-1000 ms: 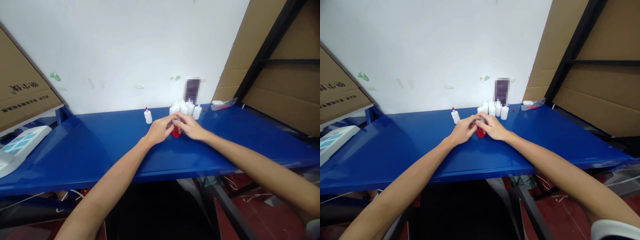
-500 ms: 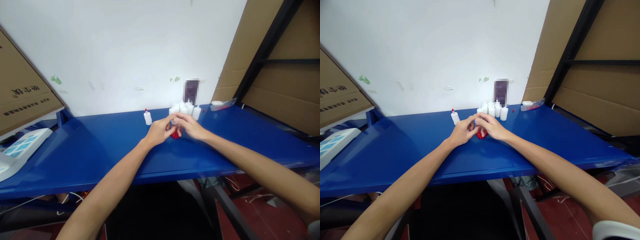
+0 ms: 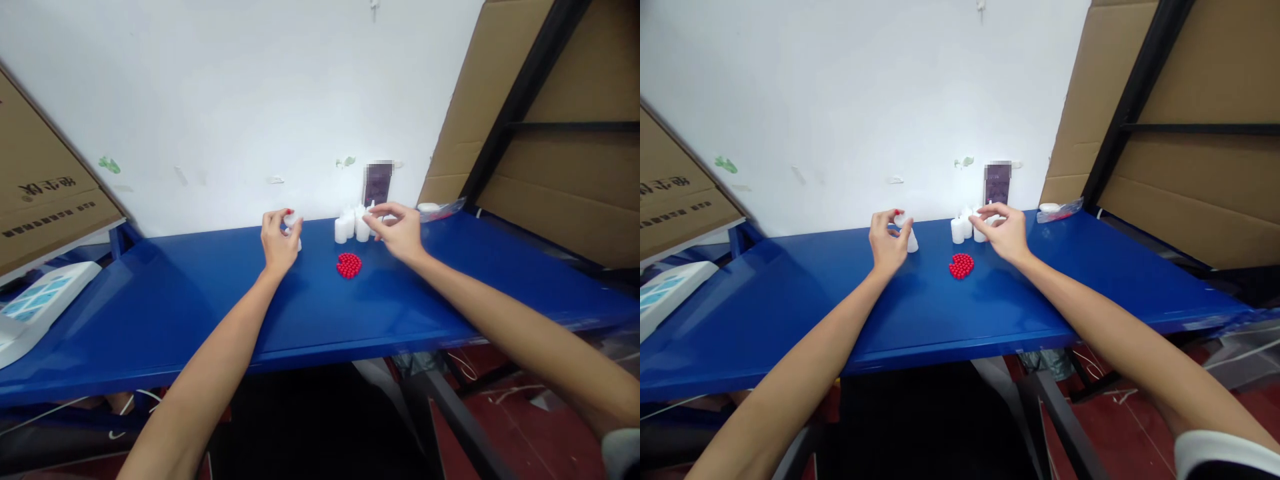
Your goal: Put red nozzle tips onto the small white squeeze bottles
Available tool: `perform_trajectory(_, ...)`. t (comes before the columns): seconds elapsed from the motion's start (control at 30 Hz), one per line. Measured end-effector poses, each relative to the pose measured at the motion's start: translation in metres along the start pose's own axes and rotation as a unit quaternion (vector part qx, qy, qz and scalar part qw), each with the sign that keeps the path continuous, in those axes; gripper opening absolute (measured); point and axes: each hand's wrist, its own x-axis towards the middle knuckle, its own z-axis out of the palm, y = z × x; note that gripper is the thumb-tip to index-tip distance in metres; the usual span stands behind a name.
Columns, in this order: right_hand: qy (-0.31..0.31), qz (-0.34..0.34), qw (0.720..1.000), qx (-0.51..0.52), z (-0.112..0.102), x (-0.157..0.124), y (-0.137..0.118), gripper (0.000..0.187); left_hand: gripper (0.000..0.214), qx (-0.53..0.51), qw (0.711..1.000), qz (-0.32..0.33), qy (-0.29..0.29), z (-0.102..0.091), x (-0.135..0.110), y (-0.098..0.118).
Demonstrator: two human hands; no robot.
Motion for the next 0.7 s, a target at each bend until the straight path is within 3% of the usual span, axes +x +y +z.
perform_trajectory(0.2, 0.117, -0.033, 0.99, -0.073, -0.031, 0.02, 0.03, 0.041, 0.039, 0.019, 0.999, -0.035, 0.006, -0.002, 0.003, -0.022)
perform_trajectory(0.43, 0.14, -0.012, 0.971, -0.193, -0.04, 0.036, 0.055, 0.032, 0.036, 0.03, 0.997, -0.042, -0.049, 0.004, 0.0, -0.033)
perform_trajectory(0.53, 0.104, 0.02, 0.959, -0.263, -0.043, 0.039, 0.062, 0.034, 0.033, 0.035, 0.997, -0.044, -0.06, 0.005, -0.001, -0.035)
perform_trajectory(0.7, -0.034, 0.076, 0.928, -0.364, -0.044, 0.037, 0.068, 0.048, 0.034, 0.036, 0.997, -0.032, -0.052, 0.004, 0.0, -0.035)
